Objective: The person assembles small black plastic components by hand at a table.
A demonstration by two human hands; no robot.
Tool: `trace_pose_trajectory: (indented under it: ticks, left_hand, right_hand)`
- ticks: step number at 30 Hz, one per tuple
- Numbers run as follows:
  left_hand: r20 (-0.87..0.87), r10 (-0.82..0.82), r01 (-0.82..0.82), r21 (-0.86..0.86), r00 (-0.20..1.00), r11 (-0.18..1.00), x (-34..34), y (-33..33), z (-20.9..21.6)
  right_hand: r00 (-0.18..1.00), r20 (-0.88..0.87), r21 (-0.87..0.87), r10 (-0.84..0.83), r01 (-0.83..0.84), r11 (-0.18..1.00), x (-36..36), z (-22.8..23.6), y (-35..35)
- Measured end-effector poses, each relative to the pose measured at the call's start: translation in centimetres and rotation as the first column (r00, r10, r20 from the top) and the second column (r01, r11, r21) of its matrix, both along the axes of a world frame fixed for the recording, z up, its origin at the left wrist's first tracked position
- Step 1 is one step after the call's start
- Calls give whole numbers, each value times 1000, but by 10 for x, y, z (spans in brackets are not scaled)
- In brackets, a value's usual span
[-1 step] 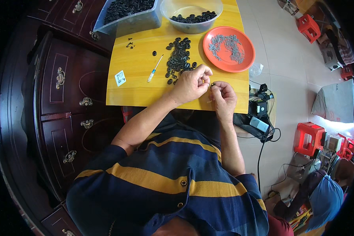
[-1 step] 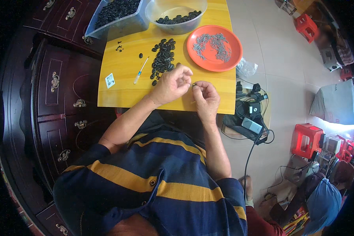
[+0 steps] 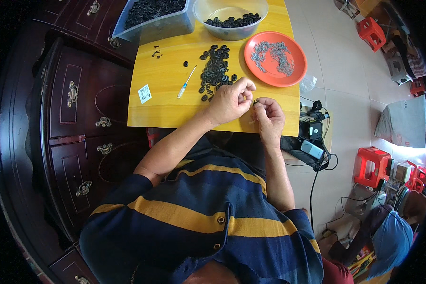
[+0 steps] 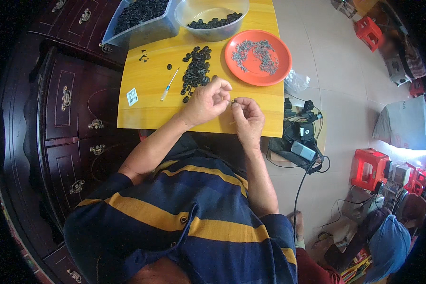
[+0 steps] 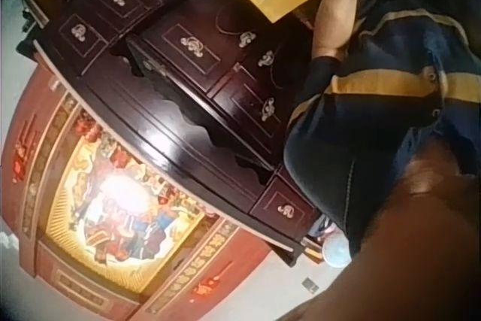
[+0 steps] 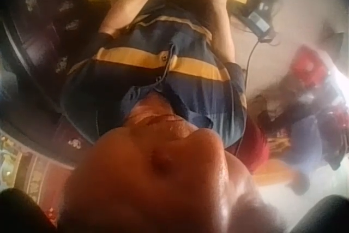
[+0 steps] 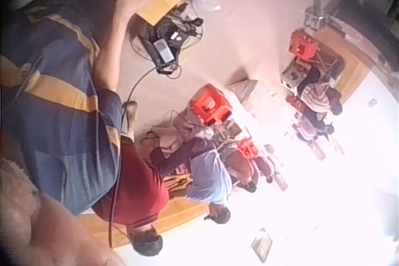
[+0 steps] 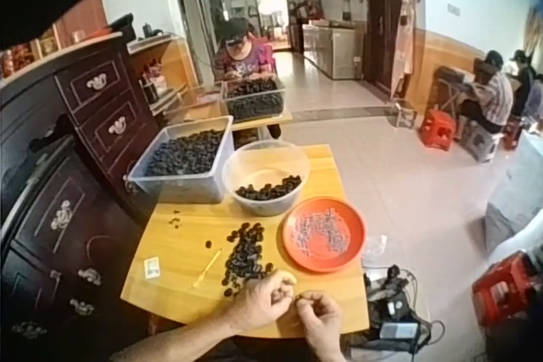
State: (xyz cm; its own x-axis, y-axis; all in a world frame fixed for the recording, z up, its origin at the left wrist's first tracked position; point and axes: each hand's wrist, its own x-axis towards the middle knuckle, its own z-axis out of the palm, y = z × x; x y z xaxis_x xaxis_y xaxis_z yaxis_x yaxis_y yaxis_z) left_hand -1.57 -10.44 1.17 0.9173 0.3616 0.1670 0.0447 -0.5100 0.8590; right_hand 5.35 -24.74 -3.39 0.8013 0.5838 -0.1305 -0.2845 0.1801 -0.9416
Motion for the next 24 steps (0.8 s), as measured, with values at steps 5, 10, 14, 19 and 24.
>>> trace_pose_trajectory:
  ticks: [5,10,14,19,24]
  left_hand:
    - [-13,-9,10,66,1000,998,2,-1,2]
    - [-33,-12,14,53,999,998,0,-1,-1]
    - [-50,-28,29,28,998,999,0,-1,-2]
    - [31,0,0,21,1000,1000,1,-1,-5]
    - [19,9,-9,41,1000,999,2,-3,0]
  right_hand:
    - [1000,14,23,-14,13,1000,0,-11,0]
    - [990,144,-77,4,7,997,-4,-9,1]
    - [980,196,-71,17,-3,997,-1,-19,1]
    - [996,92,-32,-4,7,999,-1,-15,1]
    - [996,87,-23,6,-4,1000,-1,-17,1]
